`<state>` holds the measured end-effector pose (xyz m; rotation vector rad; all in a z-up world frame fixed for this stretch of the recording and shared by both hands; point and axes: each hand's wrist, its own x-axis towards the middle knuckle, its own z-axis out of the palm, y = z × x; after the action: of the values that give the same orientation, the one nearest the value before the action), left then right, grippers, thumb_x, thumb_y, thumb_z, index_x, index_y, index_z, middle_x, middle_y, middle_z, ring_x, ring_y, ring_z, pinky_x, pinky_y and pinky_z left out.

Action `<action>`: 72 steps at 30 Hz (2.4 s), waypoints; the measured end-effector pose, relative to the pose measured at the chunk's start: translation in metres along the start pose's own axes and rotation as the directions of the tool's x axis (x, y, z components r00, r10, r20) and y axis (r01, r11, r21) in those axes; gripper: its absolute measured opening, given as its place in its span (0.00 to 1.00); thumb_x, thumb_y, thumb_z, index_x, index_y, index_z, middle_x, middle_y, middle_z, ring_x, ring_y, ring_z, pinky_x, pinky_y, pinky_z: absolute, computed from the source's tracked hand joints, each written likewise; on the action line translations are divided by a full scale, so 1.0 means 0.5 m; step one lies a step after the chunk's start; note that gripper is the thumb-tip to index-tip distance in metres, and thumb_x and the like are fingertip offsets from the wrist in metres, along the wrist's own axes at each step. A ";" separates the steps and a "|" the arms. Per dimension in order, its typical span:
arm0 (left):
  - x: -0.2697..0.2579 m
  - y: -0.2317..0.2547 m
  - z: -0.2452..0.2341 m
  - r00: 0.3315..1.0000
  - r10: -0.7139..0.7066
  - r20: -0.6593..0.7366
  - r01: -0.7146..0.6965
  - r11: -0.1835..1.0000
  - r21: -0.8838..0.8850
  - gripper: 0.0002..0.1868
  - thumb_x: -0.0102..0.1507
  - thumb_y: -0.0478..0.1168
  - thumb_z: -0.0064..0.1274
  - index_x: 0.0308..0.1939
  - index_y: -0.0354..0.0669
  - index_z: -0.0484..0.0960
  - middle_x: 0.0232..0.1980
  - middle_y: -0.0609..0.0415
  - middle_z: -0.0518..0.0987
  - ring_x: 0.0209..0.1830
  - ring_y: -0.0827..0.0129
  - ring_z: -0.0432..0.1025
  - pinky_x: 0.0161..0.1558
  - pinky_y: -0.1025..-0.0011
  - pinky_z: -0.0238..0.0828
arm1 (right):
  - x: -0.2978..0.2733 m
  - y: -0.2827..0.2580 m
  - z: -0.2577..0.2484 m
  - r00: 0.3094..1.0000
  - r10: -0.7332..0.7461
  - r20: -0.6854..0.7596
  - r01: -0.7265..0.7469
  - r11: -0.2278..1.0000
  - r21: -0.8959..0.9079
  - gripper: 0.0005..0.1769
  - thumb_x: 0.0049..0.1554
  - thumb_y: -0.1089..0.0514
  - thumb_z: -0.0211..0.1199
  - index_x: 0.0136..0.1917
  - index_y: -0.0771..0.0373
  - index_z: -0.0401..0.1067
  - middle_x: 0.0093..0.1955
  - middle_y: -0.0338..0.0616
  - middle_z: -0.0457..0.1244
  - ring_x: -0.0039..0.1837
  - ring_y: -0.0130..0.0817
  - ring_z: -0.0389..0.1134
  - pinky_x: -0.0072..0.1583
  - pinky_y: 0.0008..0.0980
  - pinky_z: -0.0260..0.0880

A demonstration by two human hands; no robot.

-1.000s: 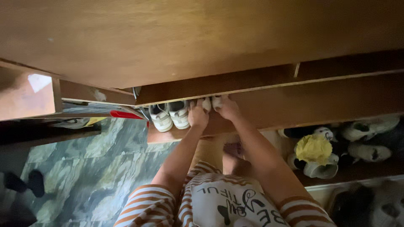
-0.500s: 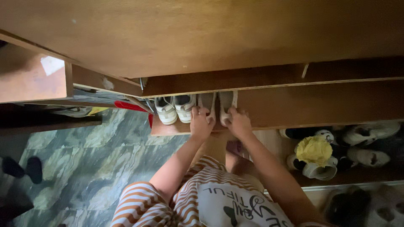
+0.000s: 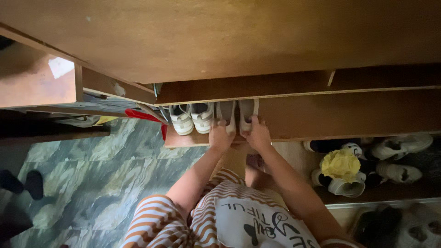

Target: The person sweeps the inside of a wooden cabinet with a broom and wipes the shelves with a cloth before rearranging shoes on the shelves.

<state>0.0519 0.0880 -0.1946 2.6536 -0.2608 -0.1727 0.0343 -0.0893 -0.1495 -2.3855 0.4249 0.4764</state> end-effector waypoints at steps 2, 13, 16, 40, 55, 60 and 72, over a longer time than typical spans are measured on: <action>-0.005 0.008 -0.017 0.999 -0.025 0.045 0.025 1.000 0.001 0.27 0.55 0.50 0.66 0.52 0.39 0.79 0.50 0.40 0.79 0.57 0.43 0.70 0.62 0.50 0.66 | -0.008 -0.010 -0.015 0.990 -0.125 -0.057 0.119 0.987 -0.108 0.33 0.48 0.49 0.74 0.62 0.63 0.68 0.62 0.65 0.63 0.58 0.63 0.70 0.56 0.53 0.72; -0.150 0.186 -0.551 0.974 -0.088 0.210 0.116 0.985 -0.127 0.22 0.51 0.52 0.64 0.45 0.46 0.83 0.37 0.39 0.83 0.38 0.45 0.78 0.41 0.53 0.75 | -0.247 -0.190 -0.332 0.878 -0.452 0.156 0.470 0.875 -0.114 0.31 0.44 0.40 0.73 0.56 0.57 0.73 0.40 0.57 0.70 0.43 0.59 0.72 0.45 0.52 0.72; -0.204 0.188 -0.684 0.992 -0.085 0.097 0.100 0.982 -0.160 0.23 0.49 0.51 0.66 0.44 0.46 0.83 0.38 0.41 0.83 0.37 0.46 0.78 0.39 0.53 0.74 | -0.311 -0.276 -0.405 0.874 -0.446 0.192 0.455 0.891 -0.003 0.28 0.45 0.39 0.71 0.54 0.56 0.73 0.35 0.53 0.70 0.38 0.52 0.74 0.42 0.47 0.74; 0.104 -0.158 -0.431 0.867 -0.140 -0.479 0.041 0.976 -0.212 0.33 0.51 0.36 0.61 0.61 0.39 0.72 0.55 0.33 0.79 0.50 0.35 0.74 0.48 0.48 0.72 | 0.127 -0.386 0.010 0.769 -0.637 -0.052 0.638 0.762 0.110 0.47 0.48 0.53 0.75 0.75 0.59 0.55 0.65 0.64 0.64 0.64 0.60 0.67 0.61 0.50 0.69; 0.075 -0.151 -0.330 0.859 -0.298 -0.416 0.179 0.936 -0.302 0.24 0.58 0.38 0.60 0.59 0.42 0.78 0.49 0.37 0.82 0.48 0.40 0.76 0.50 0.51 0.73 | 0.215 -0.277 0.122 0.895 -0.426 0.130 0.285 0.772 0.569 0.41 0.51 0.62 0.75 0.73 0.64 0.59 0.69 0.58 0.62 0.68 0.47 0.67 0.62 0.39 0.71; 0.045 -0.026 -0.323 0.918 -0.115 -0.379 -0.096 0.864 -0.495 0.12 0.62 0.39 0.61 0.49 0.42 0.83 0.41 0.41 0.85 0.39 0.50 0.82 0.42 0.60 0.79 | 0.136 -0.247 0.024 0.936 -0.352 0.018 0.255 0.709 0.657 0.18 0.56 0.66 0.68 0.60 0.67 0.73 0.53 0.51 0.72 0.53 0.34 0.72 0.53 0.30 0.72; 0.058 0.288 -0.343 0.976 0.107 -0.189 -0.217 0.524 -0.824 0.07 0.64 0.31 0.59 0.46 0.37 0.83 0.37 0.54 0.85 0.34 0.77 0.78 0.38 0.76 0.77 | -0.101 -0.115 -0.264 0.976 -0.051 -0.210 0.212 0.414 0.885 0.06 0.60 0.63 0.64 0.51 0.67 0.75 0.46 0.39 0.70 0.49 0.25 0.70 0.53 0.26 0.72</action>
<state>0.0865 0.0309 0.0214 1.6288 -0.2906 -0.0518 0.0433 -0.1257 -0.0015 -1.3327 0.4058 -0.0630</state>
